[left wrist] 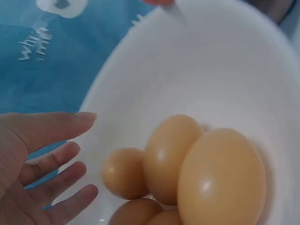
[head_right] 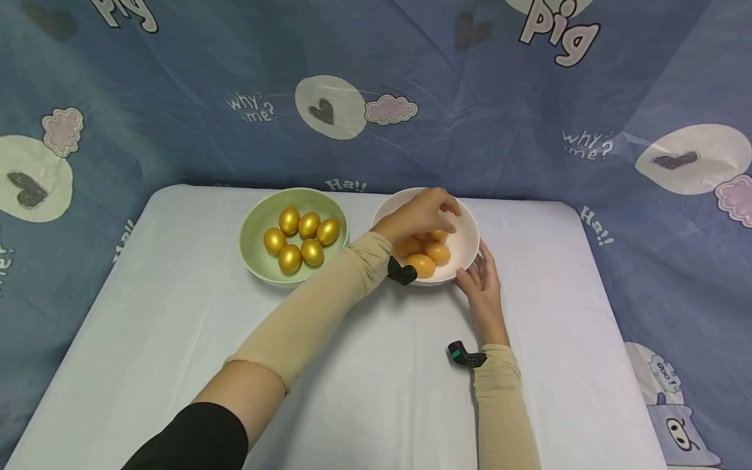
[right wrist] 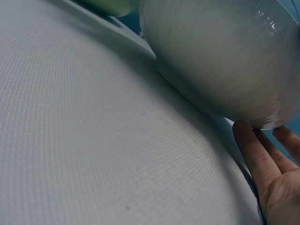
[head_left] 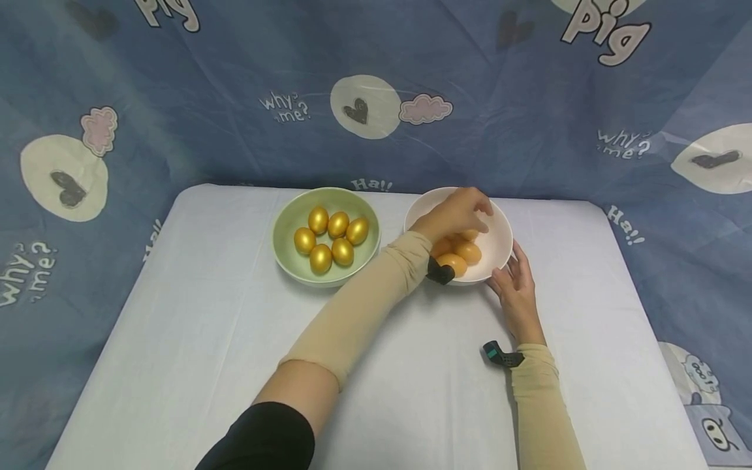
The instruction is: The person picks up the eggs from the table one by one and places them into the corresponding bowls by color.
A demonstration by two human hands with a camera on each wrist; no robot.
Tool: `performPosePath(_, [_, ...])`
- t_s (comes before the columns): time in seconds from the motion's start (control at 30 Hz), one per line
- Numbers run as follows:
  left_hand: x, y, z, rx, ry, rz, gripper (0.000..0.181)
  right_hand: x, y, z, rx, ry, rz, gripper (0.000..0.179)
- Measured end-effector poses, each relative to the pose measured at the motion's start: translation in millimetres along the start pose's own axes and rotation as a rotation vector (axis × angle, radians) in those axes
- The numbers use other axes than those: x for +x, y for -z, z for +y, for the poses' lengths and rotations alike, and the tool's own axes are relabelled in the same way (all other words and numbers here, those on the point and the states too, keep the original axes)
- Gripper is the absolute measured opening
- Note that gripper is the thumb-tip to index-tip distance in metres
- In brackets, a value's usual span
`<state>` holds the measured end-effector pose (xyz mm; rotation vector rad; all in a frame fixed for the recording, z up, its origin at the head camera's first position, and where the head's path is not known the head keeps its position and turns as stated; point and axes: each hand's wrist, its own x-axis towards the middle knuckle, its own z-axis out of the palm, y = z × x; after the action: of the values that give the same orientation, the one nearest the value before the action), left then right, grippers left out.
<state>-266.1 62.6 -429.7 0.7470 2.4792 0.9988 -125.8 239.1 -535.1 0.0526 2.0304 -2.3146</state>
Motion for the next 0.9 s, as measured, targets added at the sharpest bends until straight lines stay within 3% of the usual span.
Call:
performPosePath(0.4, [-41.8,7.5,5.8,-0.093,-0.024,0.148,0.035,0.0,-0.2,-0.8,-0.045,0.007,0.001,0.072])
performPosePath(0.6, [-77.5,8.8,2.4,-0.190,-0.075,0.220,0.035,-0.8,-1.0,-0.9,-0.070,0.005,0.009,0.072])
performPosePath(0.9, [-140.2,-6.9,-13.9,-0.331,-0.138,0.338,0.036,-0.5,-1.1,-1.2,-0.075,0.004,0.018,0.072])
